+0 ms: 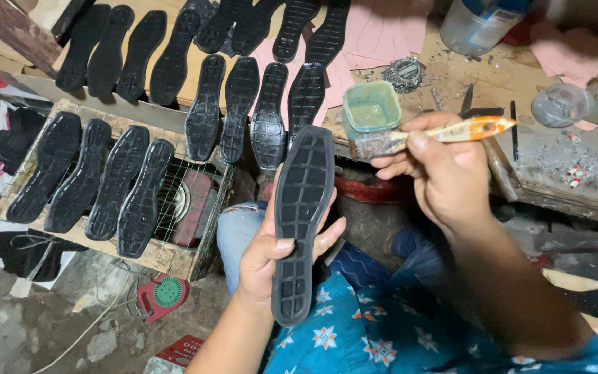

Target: The person applies a liquid adhesive to the bottom surface of black shoe soles using a brush. They repeatedly dip the brush into a container and spread the glue across the sole, then place the treated sole on a nearby stack.

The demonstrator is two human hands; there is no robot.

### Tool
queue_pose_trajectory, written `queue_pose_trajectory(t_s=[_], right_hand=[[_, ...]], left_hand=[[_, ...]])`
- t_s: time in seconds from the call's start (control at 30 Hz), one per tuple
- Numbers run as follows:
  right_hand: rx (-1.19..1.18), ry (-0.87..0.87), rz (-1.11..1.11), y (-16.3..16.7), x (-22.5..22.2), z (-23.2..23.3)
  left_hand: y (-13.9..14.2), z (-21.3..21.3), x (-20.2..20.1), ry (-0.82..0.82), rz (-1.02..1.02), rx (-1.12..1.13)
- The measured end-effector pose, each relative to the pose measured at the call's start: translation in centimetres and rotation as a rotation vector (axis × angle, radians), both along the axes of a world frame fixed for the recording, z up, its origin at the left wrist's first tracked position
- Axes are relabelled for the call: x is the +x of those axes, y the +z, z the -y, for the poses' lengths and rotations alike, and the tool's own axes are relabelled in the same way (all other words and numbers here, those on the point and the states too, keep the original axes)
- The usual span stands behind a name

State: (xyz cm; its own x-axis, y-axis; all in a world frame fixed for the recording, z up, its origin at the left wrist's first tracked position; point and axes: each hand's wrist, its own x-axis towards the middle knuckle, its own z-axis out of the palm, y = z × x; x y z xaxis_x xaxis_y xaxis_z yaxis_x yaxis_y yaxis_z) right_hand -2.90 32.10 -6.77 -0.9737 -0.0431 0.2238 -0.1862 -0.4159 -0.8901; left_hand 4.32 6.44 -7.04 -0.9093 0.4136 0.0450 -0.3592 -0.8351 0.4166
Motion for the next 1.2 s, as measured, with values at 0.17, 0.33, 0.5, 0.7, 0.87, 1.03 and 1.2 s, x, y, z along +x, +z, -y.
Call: queue_pose_trajectory(t_s=[0.17,0.33,0.5,0.7,0.87,1.03,1.2], right_hand=[[0.124,-0.053,-0.053,0.1,0.9,1.9],[0.336,-0.073,-0.123,-0.9,2.3,2.6],[0.498,-0.081,-0.28,-0.7,3.5,2.3],[0.753,-0.117,-0.5,-0.3,1.3,1.2],[0.841,-0.312,-0.353,-2.5,-1.1,-0.2],[0.588,-0.127,0.059,-6.0,-0.4,-0.5],[0.275,-0.028,0.06,-6.9,0.8,-0.4]], left_hand=[[0.6,-0.1,0.1,-0.033,-0.003,-0.042],[0.6,0.1,0.0,-0.035,-0.026,-0.086],[0.5,0.5,0.1,-0.022,0.037,-0.139],[-0.6,1.3,0.3,-0.153,0.015,-0.048],[-2.1,1.9,0.5,-0.21,0.037,0.141],[-2.8,2.0,0.6,-0.201,0.076,0.25],[-3.0,1.9,0.8,-0.228,0.086,0.265]])
